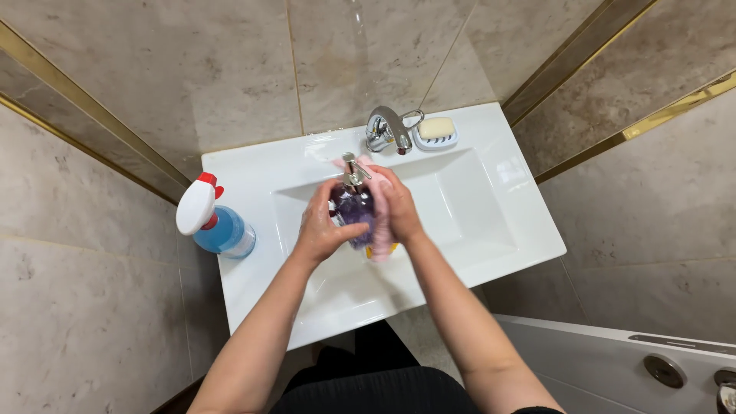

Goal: Cleaning a bathroom sink and the surrounding area using various cloths and a spray bottle.

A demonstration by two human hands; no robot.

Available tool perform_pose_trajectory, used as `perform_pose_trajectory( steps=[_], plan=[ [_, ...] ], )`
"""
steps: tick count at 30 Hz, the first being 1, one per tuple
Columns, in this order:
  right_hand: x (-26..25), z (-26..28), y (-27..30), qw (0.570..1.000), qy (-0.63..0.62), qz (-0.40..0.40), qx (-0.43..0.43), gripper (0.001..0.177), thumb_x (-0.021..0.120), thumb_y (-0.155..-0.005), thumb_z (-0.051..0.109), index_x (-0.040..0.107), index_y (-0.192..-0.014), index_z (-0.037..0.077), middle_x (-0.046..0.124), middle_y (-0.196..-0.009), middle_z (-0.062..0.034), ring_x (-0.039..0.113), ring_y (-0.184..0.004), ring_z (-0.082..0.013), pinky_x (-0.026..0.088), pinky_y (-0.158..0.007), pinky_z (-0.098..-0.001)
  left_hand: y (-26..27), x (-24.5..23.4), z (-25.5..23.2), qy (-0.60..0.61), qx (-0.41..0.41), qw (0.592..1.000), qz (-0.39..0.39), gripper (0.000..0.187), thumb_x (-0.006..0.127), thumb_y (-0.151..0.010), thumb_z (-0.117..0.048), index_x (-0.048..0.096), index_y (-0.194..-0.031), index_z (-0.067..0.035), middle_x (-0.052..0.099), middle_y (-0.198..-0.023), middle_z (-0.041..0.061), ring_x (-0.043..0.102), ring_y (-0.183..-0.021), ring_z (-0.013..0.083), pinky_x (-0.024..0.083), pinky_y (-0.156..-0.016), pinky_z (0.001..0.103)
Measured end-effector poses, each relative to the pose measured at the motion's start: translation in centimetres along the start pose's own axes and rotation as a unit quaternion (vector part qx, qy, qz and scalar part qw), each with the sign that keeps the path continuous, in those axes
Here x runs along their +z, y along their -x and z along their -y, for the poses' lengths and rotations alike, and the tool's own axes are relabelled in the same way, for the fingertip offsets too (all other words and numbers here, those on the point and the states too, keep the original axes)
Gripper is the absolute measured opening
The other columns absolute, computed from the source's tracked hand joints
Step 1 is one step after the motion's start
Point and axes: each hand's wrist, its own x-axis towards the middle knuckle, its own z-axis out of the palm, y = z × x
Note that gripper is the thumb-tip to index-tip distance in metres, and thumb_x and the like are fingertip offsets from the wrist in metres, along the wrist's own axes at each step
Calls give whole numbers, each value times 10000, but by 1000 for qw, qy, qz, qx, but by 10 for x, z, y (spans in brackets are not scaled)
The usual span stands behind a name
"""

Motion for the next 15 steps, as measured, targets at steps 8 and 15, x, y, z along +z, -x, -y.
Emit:
perform_pose_trajectory(
  steps=[8,15],
  plan=[
    [5,32,27,805,-515,81,282,652,398,-1017,521,493,-1421,19,655,-1293,-171,658,-1154,-275,520,-1044,-418,-25,-20,27,224,-27,928,297,935,927,-635,-298,518,-1433,-35,467,-1430,95,549,-1290,221,559,-993,384],
    [23,7,43,933,-286,-187,115,567,355,-1101,384,527,-1363,-89,653,-1283,-213,665,-1145,-272,535,-1031,-411,25,6,-1,-66,-48,990,117,855,945,-681,-466,548,-1286,-10,695,-1129,128,683,-1034,275,533,-899,383]
  ],
)
